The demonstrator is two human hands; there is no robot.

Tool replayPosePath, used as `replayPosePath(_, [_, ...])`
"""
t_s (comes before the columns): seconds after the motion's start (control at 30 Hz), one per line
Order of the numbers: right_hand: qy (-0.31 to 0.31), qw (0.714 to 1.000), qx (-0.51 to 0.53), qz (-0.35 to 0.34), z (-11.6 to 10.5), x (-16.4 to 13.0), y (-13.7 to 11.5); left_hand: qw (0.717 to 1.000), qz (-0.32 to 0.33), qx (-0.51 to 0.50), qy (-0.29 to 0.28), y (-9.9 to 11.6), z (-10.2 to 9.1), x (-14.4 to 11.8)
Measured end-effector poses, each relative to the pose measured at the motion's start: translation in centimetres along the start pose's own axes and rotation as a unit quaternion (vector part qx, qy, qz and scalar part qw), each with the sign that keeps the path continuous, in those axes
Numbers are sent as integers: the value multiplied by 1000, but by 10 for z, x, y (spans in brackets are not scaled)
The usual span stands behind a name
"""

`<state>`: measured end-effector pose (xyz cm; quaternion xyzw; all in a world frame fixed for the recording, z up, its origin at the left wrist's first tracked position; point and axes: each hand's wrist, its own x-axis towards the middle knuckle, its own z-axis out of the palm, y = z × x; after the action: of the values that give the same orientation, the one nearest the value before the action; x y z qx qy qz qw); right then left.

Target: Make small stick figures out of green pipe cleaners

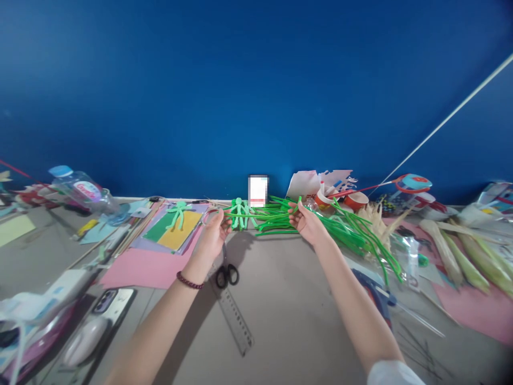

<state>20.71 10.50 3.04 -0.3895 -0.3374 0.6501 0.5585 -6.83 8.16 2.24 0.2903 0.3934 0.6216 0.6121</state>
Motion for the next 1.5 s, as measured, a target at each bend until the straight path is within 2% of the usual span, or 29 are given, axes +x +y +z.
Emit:
replayPosePath(0.23, [-1,996,-80,-28,14,-9,0,990,54,116,-61,7,10,-12])
replayPosePath(0.43, [-51,995,-89,-22,31,-15,9,977,47,196,-68,4,21,-25])
replayPosePath(0.6, [-79,992,-97,-5,44,-25,18,953,63,288,-74,1,28,-32])
replayPosePath(0.77, [-109,982,-156,16,53,-32,24,948,76,289,-109,-7,30,-34])
replayPosePath(1.0, [-123,973,-193,25,65,-38,29,943,44,293,-154,-9,34,-39])
replayPosePath(1.17, [-137,973,-181,34,68,-40,28,943,79,285,-152,-14,33,-37])
replayPosePath(1.33, [-164,961,-222,25,65,-40,31,944,61,298,-129,-15,32,-37])
replayPosePath(1.5, [-157,956,-249,9,61,-38,33,940,69,314,-113,-15,32,-38])
